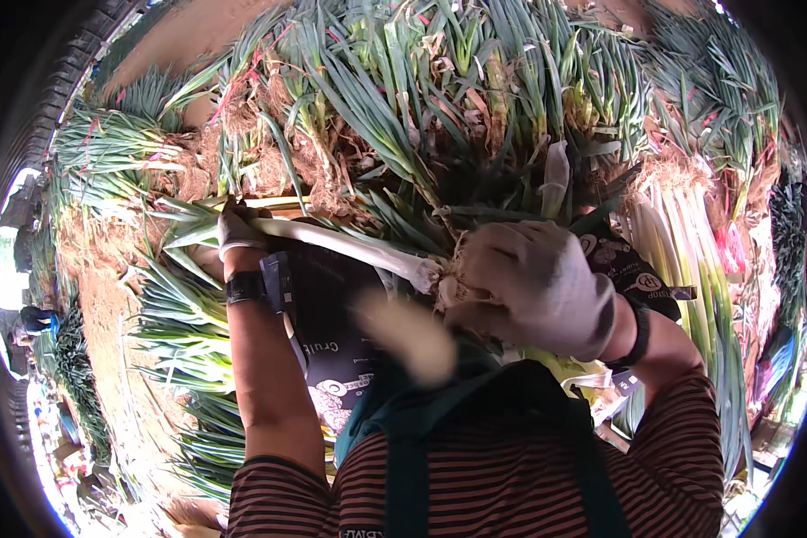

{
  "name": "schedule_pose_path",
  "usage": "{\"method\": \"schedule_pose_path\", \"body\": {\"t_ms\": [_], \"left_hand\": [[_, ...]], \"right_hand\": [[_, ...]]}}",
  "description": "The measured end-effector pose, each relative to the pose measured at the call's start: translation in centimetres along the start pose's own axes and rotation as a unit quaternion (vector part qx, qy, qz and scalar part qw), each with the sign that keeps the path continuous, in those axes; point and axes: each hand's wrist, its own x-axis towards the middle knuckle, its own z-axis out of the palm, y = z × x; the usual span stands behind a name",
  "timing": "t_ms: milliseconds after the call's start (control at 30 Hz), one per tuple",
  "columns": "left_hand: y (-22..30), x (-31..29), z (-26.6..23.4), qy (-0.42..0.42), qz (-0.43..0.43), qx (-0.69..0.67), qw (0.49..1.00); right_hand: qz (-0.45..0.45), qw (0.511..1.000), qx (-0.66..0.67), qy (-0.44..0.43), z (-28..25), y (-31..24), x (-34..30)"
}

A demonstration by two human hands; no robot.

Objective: The person picks up leeks one at a time, peels away the outer layers by hand, and pulls off the roots. After cleaning each leek, the person places it onto a growing pile of processed leeks.

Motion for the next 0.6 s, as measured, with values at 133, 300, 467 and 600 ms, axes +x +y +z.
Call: {"method": "schedule_pose_path", "body": {"t_ms": [133,300,467,600], "left_hand": [[-0.1,0.3,0.2,0.046,0.021,-0.017,0.999],[-0.3,0.8,-1.6,-0.025,0.136,0.115,0.984],[0.0,0.0,-0.1,0.03,0.013,-0.004,0.999],[0.4,-0.6,0.1,0.053,-0.002,-0.025,0.998]], "right_hand": [[-0.004,0.999,-0.034,0.014,2.4,-0.1,1.8],[-0.004,0.982,-0.182,-0.051,4.2,0.2,2.2],[-0.023,0.981,-0.183,-0.064,6.0,2.3,1.4],[-0.027,0.999,0.002,-0.026,3.2,2.2,0.6]]}}
